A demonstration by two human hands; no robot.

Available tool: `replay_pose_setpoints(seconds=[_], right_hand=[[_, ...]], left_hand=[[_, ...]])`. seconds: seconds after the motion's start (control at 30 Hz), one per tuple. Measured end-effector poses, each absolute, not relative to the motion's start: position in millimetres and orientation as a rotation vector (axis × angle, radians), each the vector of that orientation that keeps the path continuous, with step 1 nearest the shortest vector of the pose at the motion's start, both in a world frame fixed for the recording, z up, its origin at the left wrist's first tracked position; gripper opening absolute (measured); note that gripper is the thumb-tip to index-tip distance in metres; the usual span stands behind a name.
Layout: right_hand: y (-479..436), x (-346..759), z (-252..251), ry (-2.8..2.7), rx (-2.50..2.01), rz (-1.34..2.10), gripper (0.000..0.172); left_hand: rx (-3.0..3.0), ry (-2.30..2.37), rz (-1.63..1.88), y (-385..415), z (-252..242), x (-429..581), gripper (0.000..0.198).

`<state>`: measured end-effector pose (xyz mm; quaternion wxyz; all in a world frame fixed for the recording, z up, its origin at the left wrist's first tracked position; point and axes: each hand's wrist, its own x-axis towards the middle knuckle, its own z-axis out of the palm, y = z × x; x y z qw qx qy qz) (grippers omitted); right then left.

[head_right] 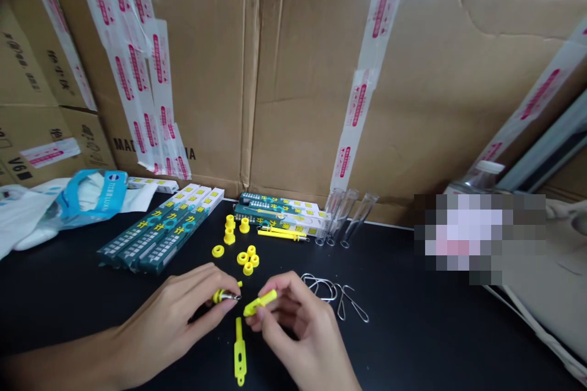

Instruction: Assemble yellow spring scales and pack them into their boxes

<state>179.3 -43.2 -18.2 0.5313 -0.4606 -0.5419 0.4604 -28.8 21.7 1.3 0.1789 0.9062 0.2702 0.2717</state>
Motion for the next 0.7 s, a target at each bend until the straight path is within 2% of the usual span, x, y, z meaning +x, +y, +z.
replay_pose_setpoints(seconds=[0.13,0.3,0.4,0.7], right_hand=[[-40.4,179.3,-16.7,-1.237,-1.071,1.139,0.019],[-40.8,178.8,-3.5,-1.294,-1.036,1.244,0.012],[-42.4,178.7,-1.7,-1.279,-0.982,1.324,0.008],[-41.1,177.5,-6.0,-1.299,-0.961,1.354,0.009]], left_hand=[[2.601,0.708,0.786,22.7,-1.3,-28.1,0.015],[2.739,0.581,1.005,23.0,-9.0,-29.4,0.017],[2.778,0.629,0.987,21.5,-13.7,-30.6,0.023],[2.564,0.78,0.943,21.1,-10.3,-28.7,0.024]])
